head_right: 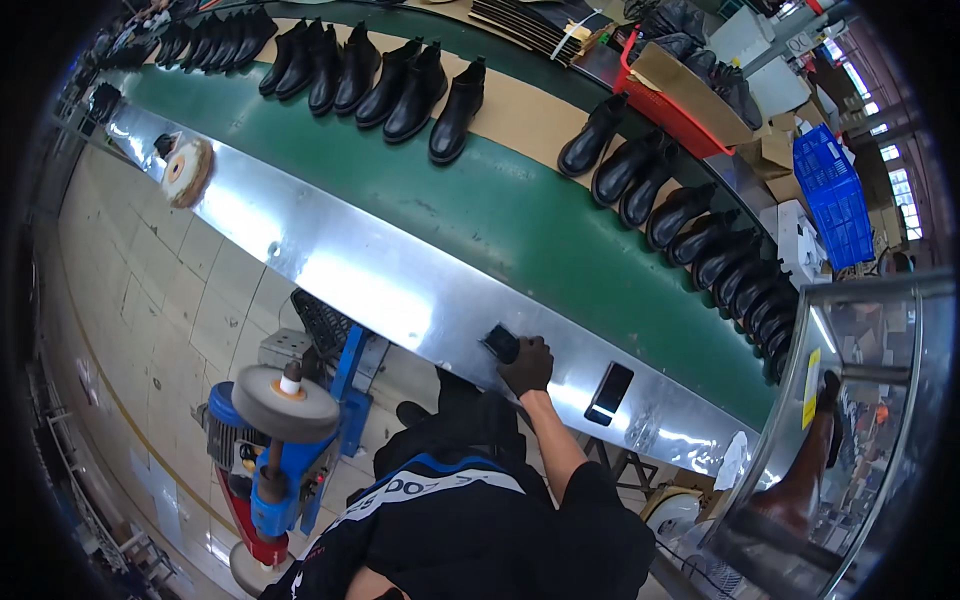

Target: The person repeatedly picks up black leather boots from a conveyor belt and presses them against a rotating buffing wheel to polish the surface. After polishing each boot, the person places it back onto the moving belt. The process is repeated for multiple boots in a continuous loop.

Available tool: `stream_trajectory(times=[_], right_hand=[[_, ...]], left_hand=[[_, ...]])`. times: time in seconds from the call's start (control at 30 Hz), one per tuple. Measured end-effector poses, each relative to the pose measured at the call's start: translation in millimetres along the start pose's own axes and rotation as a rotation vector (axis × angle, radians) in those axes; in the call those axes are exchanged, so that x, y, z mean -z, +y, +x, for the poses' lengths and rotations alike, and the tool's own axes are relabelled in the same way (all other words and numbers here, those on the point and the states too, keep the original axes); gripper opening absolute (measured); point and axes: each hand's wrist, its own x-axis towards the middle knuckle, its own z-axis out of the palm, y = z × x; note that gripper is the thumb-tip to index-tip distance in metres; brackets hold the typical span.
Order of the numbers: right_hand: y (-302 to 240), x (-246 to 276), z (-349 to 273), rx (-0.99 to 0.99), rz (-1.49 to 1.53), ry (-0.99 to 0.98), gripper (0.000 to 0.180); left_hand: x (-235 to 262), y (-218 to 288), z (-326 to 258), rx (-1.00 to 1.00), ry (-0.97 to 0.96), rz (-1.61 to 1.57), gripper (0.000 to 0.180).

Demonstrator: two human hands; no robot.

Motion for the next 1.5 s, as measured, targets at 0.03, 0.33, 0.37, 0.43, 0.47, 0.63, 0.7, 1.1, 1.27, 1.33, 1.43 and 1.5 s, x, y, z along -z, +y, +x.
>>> stream_trajectory(times=[0.03, 0.33, 0.37, 0.43, 0.47, 0.63, 0.7, 1.1, 1.27, 1.33, 1.43, 1.5], right_hand=[[-4, 4, 7, -0.032, -0.025, -0.074, 0.059], [-184, 109, 361, 0.457, 0.293, 0.286, 0.050], [-201, 119, 401, 0.412, 0.262, 0.348, 0.044], [-197, 133, 472, 0.376, 0.167, 0.248, 0.041], [-191, 129, 484, 0.381, 0.068, 0.208, 0.038], [-221, 133, 450, 0.556, -0.189, 0.127, 0.022], [-223, 153, 404, 0.707, -0.126, 0.224, 0.020], [-255, 289, 27, 0.744, 0.789, 0.132, 0.022], [-237, 269, -66, 0.903, 0.305, 0.708, 0.063], [-210, 243, -84, 0.775, 0.567, 0.518, 0.074], [-140, 167, -98, 0.223, 1.078, -0.612, 0.076], [-137, 130, -139, -0.245, 1.385, -0.942, 0.069]], left_hand=[[0, -2, -5, 0.129, 0.142, -0.495, 0.036], [-38, 239, -52, 0.154, 0.304, -0.245, 0.037], [-37, 262, -61, 0.117, 0.320, -0.168, 0.035], [-30, 292, -70, -0.133, 0.270, 0.198, 0.032], [-37, 316, -79, -0.219, 0.255, 0.295, 0.032], [-73, 378, -87, -0.358, 0.326, 0.013, 0.034], [-89, 410, -68, -0.427, 0.347, -0.146, 0.043], [-90, 561, -79, -1.512, 0.290, -0.699, 0.108], [-94, 508, -82, -1.218, 0.093, -1.159, 0.057], [-100, 473, -72, -1.051, -0.105, -1.380, 0.040], [-104, 412, -76, -0.839, -0.202, -1.560, 0.039], [-106, 364, -62, -0.714, -0.227, -1.630, 0.042]])
